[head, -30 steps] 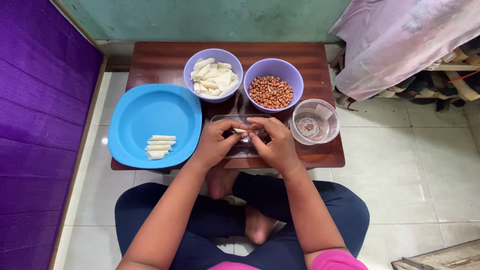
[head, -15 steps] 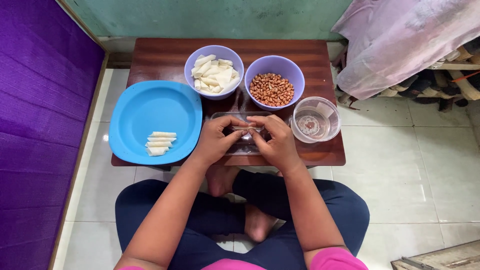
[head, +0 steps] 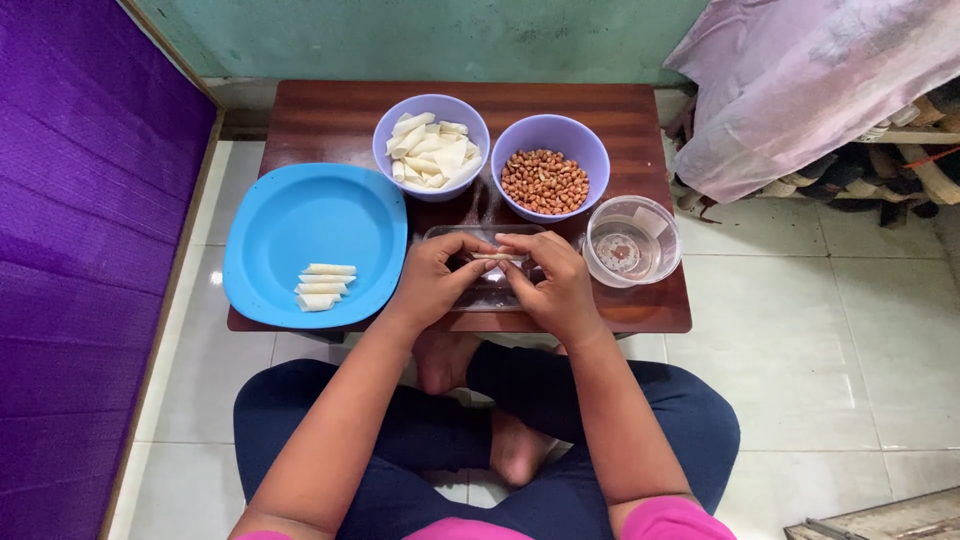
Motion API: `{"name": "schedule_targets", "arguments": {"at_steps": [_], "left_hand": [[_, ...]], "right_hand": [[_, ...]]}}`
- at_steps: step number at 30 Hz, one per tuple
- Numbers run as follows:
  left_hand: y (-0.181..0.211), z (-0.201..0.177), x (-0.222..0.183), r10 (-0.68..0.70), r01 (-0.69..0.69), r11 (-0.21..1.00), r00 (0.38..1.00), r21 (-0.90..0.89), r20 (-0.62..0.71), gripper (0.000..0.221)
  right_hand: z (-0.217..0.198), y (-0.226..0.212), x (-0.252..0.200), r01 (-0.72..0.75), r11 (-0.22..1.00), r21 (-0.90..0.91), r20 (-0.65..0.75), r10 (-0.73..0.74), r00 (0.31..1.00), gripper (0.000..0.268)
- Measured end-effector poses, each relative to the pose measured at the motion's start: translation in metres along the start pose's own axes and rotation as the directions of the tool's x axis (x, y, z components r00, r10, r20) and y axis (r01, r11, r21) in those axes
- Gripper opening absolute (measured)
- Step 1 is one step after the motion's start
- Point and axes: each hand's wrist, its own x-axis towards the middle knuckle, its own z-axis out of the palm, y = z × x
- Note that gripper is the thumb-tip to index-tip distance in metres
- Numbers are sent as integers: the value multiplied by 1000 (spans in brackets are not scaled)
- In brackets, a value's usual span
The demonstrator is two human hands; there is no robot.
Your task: Assembling small snacks by placing peanuts inside pieces of dough and rolling them into shape.
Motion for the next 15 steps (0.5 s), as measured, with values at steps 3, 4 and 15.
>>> {"name": "schedule_targets", "arguments": {"at_steps": [3, 4, 15], "left_hand": [[-4, 1, 0, 6, -6, 1000, 1000, 12, -5, 15], [-5, 1, 0, 6, -6, 1000, 1000, 13, -5, 15], [-1, 1, -1, 3, -2, 1000, 1000, 8, -10, 12]], "right_hand": [[0, -1, 2, 6, 1000, 0, -12, -6, 1000, 26], [0, -1, 1, 6, 1000, 0, -12, -6, 1000, 26], [-1, -2, -2, -7, 1000, -14, -38, 7, 999, 19]]}}
